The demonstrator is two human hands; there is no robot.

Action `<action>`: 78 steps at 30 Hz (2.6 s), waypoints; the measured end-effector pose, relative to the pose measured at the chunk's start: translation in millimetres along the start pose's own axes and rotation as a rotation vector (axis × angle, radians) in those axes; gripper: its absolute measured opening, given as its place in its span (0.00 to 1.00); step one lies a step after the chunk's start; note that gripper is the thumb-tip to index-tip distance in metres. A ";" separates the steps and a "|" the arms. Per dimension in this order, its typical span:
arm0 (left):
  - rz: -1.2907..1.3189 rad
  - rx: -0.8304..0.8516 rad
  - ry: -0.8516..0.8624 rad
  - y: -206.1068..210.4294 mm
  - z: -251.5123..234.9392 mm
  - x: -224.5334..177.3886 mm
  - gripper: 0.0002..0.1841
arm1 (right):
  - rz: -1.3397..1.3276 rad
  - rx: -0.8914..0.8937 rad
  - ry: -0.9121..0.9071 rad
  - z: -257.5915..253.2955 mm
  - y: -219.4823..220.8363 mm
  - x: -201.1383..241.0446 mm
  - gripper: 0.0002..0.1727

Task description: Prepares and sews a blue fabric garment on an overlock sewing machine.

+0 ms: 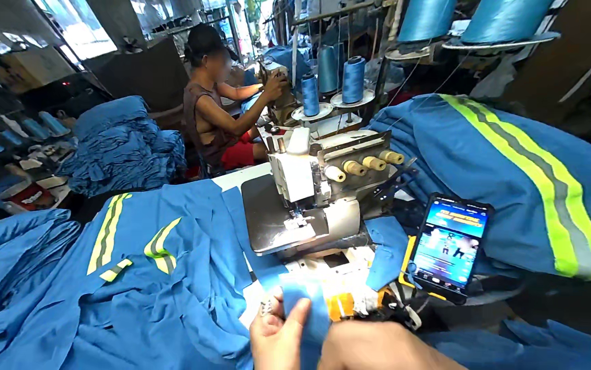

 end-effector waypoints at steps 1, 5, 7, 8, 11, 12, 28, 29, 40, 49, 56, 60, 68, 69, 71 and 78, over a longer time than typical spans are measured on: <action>0.024 0.032 -0.005 2.9 6.0 -3.5 0.12 | 0.049 -0.106 0.038 -5.6 2.2 -10.1 0.07; 0.025 0.087 0.087 -1.6 11.8 0.0 0.15 | 0.079 -0.419 0.159 -8.7 6.0 -42.3 0.06; 0.033 0.126 0.093 -3.9 11.9 -0.4 0.15 | 0.095 -0.472 0.179 -8.0 6.0 -45.8 0.06; 0.042 0.145 0.097 -4.9 11.9 0.9 0.15 | 0.094 -0.492 0.186 -7.8 6.0 -46.4 0.06; 0.067 0.219 0.113 -8.1 10.6 7.2 0.15 | 0.055 -0.533 0.203 -6.8 4.1 -48.3 0.05; 0.064 0.239 0.118 -8.7 10.1 8.3 0.15 | 0.045 -0.544 0.200 -6.5 2.8 -49.5 0.05; -0.611 0.547 0.565 -7.2 -120.0 -31.4 0.06 | -0.587 -0.519 0.409 -42.9 -10.4 -98.9 0.18; -0.643 0.552 0.528 -5.4 -134.7 -28.9 0.05 | -0.575 -0.542 0.445 -45.5 -9.2 -107.1 0.19; -1.433 -0.061 0.950 36.2 -69.9 30.3 0.16 | -0.462 -0.683 0.543 -34.5 -5.2 -121.7 0.19; -1.296 -0.089 0.987 40.6 -85.5 35.5 0.11 | -0.218 -0.764 0.557 -41.4 -14.3 -133.4 0.21; -1.272 -0.020 0.842 40.3 -116.6 23.7 0.13 | 0.056 -0.792 0.619 -57.8 -24.2 -141.4 0.16; -1.395 0.071 0.515 42.6 -154.8 0.1 0.13 | 0.162 -0.814 0.642 -59.2 -26.8 -155.0 0.14; -1.371 -0.055 0.341 7.6 -162.7 -21.1 0.11 | -0.002 -0.680 0.617 -11.8 -9.1 -142.5 0.17; -1.368 -0.082 0.358 4.0 -150.4 -22.2 0.10 | -0.088 -0.653 0.618 -6.6 -5.1 -140.0 0.16; -1.412 -0.074 0.422 0.1 -119.2 -25.3 0.08 | -0.271 -0.588 0.629 0.1 1.6 -134.9 0.16; -1.281 0.327 0.787 57.2 -66.2 0.9 0.06 | -0.644 -0.653 0.686 10.7 3.8 -131.7 0.17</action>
Point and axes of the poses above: each hand's wrist, its own z-axis away from the middle knuckle, its own y-axis out of the palm, x = y × z, the point moved 2 cm from there along -z, towards the middle knuckle
